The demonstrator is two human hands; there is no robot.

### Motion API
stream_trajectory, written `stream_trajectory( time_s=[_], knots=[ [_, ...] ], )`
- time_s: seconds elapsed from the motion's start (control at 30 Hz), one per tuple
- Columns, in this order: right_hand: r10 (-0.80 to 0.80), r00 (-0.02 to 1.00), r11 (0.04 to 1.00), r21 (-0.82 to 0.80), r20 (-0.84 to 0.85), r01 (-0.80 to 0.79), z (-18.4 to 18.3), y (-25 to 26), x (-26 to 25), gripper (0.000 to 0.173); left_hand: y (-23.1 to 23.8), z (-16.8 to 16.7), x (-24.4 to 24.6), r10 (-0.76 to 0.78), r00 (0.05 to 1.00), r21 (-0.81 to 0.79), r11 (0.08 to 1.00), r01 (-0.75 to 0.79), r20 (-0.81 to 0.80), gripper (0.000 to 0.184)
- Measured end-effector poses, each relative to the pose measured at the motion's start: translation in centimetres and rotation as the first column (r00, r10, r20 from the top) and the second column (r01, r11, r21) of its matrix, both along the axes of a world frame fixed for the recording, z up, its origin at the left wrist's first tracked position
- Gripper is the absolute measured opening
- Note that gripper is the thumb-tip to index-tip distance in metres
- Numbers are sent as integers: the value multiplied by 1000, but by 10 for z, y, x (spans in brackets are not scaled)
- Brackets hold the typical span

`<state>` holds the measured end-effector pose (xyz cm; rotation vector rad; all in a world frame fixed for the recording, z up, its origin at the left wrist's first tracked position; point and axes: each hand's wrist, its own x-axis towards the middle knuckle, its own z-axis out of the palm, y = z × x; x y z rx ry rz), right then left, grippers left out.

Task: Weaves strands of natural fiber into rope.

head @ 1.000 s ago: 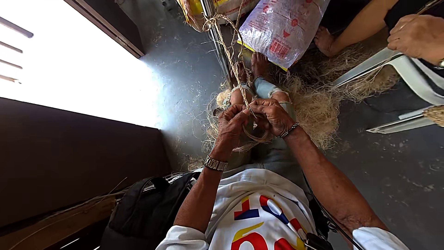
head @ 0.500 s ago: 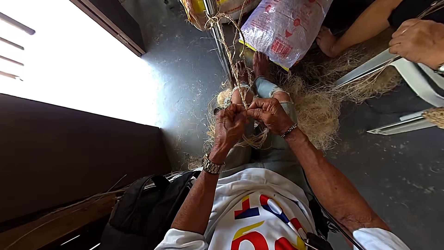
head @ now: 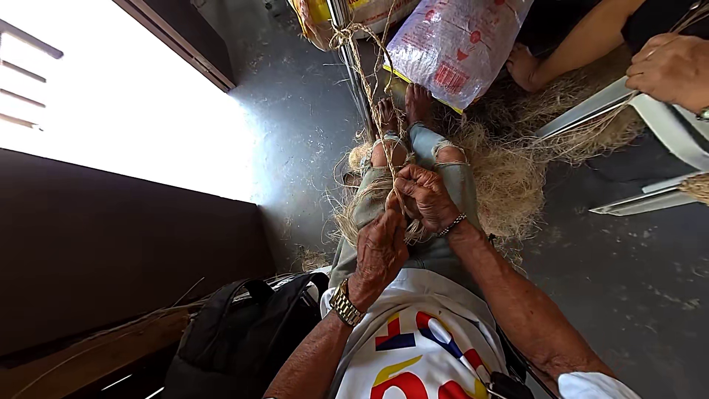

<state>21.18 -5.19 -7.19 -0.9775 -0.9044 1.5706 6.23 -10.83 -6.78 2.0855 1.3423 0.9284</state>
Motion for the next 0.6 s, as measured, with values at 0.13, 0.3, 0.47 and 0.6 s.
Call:
stream_trajectory(
  time_s=[0.13,0.3,0.47,0.6],
  knots=[
    [21,983,994,-103,-182,-41,-3,-1,1,16,-10,-2,-27,-183,977,-123,973,196,108,21],
    [26,974,994,-100,-224,-50,-4,2,5,17,10,12,-58,114,954,-123,989,-83,277,30],
    [34,983,995,-82,-182,-50,0,3,1,17,40,26,-31,90,966,-293,956,-16,242,55],
    [4,990,998,-59,-139,-12,-1,4,5,19,52,18,-3,51,963,-391,919,59,266,22]
  ],
)
